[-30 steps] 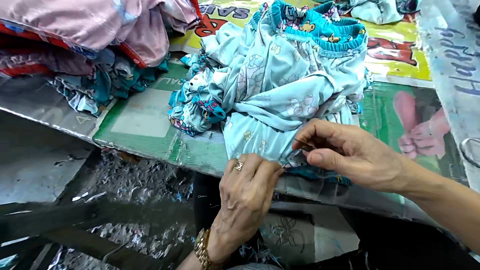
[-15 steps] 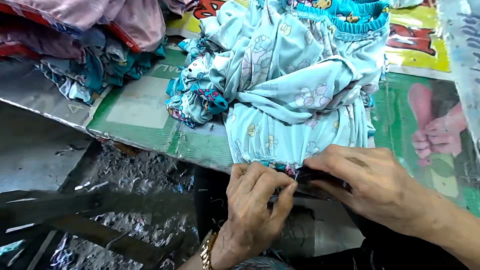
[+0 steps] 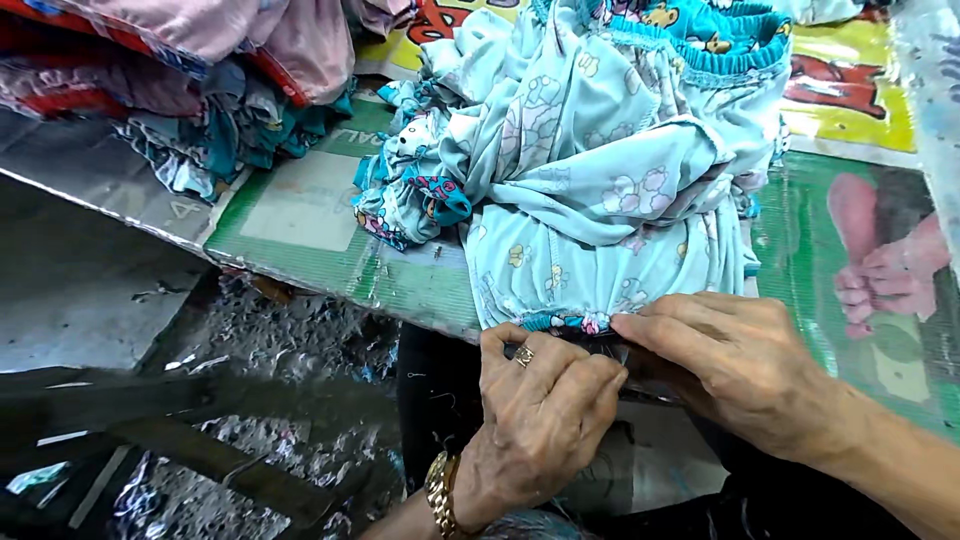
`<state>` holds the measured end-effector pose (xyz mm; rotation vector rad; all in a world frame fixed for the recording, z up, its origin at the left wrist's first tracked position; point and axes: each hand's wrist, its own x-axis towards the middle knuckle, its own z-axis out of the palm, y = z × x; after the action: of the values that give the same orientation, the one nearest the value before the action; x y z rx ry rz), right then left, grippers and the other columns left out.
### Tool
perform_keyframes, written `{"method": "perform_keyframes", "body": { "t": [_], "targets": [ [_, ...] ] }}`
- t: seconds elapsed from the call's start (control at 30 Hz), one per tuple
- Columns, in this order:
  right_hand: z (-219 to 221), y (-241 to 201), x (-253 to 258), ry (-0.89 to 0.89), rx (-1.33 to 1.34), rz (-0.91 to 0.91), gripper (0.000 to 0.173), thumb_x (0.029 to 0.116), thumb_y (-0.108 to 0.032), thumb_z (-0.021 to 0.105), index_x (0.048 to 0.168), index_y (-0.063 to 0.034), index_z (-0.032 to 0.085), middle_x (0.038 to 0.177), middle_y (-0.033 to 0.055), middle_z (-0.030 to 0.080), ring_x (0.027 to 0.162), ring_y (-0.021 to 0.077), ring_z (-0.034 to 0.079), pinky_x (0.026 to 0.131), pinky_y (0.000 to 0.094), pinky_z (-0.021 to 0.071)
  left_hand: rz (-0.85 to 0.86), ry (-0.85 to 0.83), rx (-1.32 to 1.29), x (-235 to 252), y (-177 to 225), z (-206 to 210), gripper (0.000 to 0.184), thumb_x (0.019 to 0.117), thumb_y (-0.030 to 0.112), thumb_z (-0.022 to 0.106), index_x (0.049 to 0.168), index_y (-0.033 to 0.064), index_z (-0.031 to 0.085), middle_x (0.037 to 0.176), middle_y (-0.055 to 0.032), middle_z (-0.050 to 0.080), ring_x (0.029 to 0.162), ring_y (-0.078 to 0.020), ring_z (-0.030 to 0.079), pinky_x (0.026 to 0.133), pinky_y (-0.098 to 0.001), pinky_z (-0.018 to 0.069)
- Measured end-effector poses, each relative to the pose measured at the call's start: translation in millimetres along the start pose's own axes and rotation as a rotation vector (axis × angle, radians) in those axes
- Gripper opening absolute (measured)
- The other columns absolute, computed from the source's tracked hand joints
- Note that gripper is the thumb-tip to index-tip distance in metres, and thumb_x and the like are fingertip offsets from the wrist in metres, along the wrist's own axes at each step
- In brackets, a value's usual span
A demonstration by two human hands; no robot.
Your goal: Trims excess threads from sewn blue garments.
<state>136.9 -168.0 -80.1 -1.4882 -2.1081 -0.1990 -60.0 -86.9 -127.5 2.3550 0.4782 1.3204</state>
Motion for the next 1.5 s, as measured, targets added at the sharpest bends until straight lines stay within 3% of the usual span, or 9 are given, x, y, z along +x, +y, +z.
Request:
{"method": "perform_keyframes", "body": {
  "t": [0.13,0.2,0.27,0.4,0.53,0.7,1.2,1.37,1.5],
  "targets": [
    [-12.6,1.5,7.9,-0.056,0.088,0.036,0.024,0.1039,-0.028,0.060,0.111,-0.0075,0.070,0.089,0.0049,0.069,0.074,0.0120,0.065,0.060,0.0256,0.0499,0.032,0.036,0.070,4.6,-8.7,-18.1,0.009,0.1020,0.027,0.059,0.104,0.0194,0.061,0.101,0.0028,0.064,0.099,-0.0080,0.060,0.097,-0.0310,0.0425],
    [-19.9,-0.5,15.4,-0.062,0.137,0.076,0.025,0.1015,-0.030,0.062,0.110,-0.0078,0.071,0.090,0.0020,0.069,0.076,0.0057,0.064,0.063,0.0198,0.0507,0.010,-0.002,0.209,15.6,-17.9,-24.6,0.018,0.1024,0.030,0.062,0.113,0.0167,0.067,0.109,-0.0014,0.065,0.104,-0.0131,0.059,0.095,-0.0339,0.0404],
    [-22.2,-2.9,23.1,-0.057,0.181,0.110,0.025,0.1005,-0.030,0.063,0.109,-0.0077,0.070,0.091,-0.0012,0.068,0.077,0.0000,0.062,0.064,0.0142,0.0499,0.034,-0.096,0.340,24.6,-26.8,-25.3,0.021,0.1009,0.026,0.064,0.114,0.0135,0.074,0.104,-0.0064,0.067,0.098,-0.0210,0.060,0.090,-0.0419,0.0385],
    [-16.1,-5.8,29.4,-0.087,0.139,0.113,0.026,0.0985,-0.030,0.063,0.114,-0.0092,0.069,0.093,-0.0017,0.068,0.076,0.0020,0.063,0.062,0.0174,0.0510,0.107,-0.101,0.423,19.5,-27.7,-31.1,0.009,0.0997,0.016,0.064,0.099,0.0128,0.072,0.086,-0.0049,0.067,0.083,-0.0193,0.061,0.089,-0.0452,0.0371],
    [-12.4,-7.4,27.0,-0.077,0.049,0.047,0.024,0.1003,-0.030,0.063,0.107,-0.0087,0.069,0.086,0.0023,0.068,0.071,0.0093,0.063,0.057,0.0234,0.0493,0.099,-0.049,0.396,4.1,-21.4,-40.2,0.012,0.1026,0.022,0.060,0.101,0.0144,0.069,0.086,-0.0034,0.066,0.084,-0.0168,0.059,0.091,-0.0415,0.0358],
    [-6.0,-11.3,23.3,-0.072,-0.071,-0.024,0.021,0.1040,-0.026,0.058,0.110,-0.0095,0.069,0.087,0.0070,0.070,0.073,0.0199,0.066,0.056,0.0324,0.0476,-0.002,-0.012,0.239,-8.0,-14.7,-40.1,0.014,0.1034,0.028,0.059,0.100,0.0163,0.067,0.089,-0.0007,0.065,0.087,-0.0122,0.059,0.092,-0.0360,0.0379],
    [12.3,-20.7,26.5,0.012,-0.076,-0.043,0.015,0.1022,-0.015,0.060,0.106,-0.0073,0.072,0.084,0.0077,0.073,0.070,0.0189,0.067,0.057,0.0309,0.0473,-0.070,0.061,0.065,-9.0,-13.3,-24.3,0.018,0.1045,0.031,0.059,0.098,0.0161,0.066,0.090,0.0018,0.066,0.089,-0.0068,0.060,0.094,-0.0342,0.0386],
    [-7.9,-20.5,25.2,-0.270,-0.009,-0.048,0.017,0.1017,-0.024,0.056,0.102,-0.0108,0.067,0.080,0.0041,0.065,0.061,0.0190,0.061,0.047,0.0329,0.0431,0.001,0.049,0.052,-10.6,-17.4,-31.6,0.029,0.1063,0.039,0.052,0.092,0.0152,0.061,0.077,0.0007,0.061,0.074,-0.0081,0.058,0.095,-0.0363,0.0396],
    [-29.4,-15.5,26.9,-0.287,0.212,0.057,0.025,0.1016,-0.036,0.059,0.108,-0.0136,0.069,0.086,-0.0013,0.067,0.069,0.0066,0.062,0.055,0.0233,0.0470,-0.011,0.075,0.196,4.8,-27.3,-32.8,0.024,0.1034,0.038,0.060,0.110,0.0157,0.066,0.093,-0.0002,0.063,0.088,-0.0103,0.058,0.090,-0.0313,0.0397]
  ]
}}
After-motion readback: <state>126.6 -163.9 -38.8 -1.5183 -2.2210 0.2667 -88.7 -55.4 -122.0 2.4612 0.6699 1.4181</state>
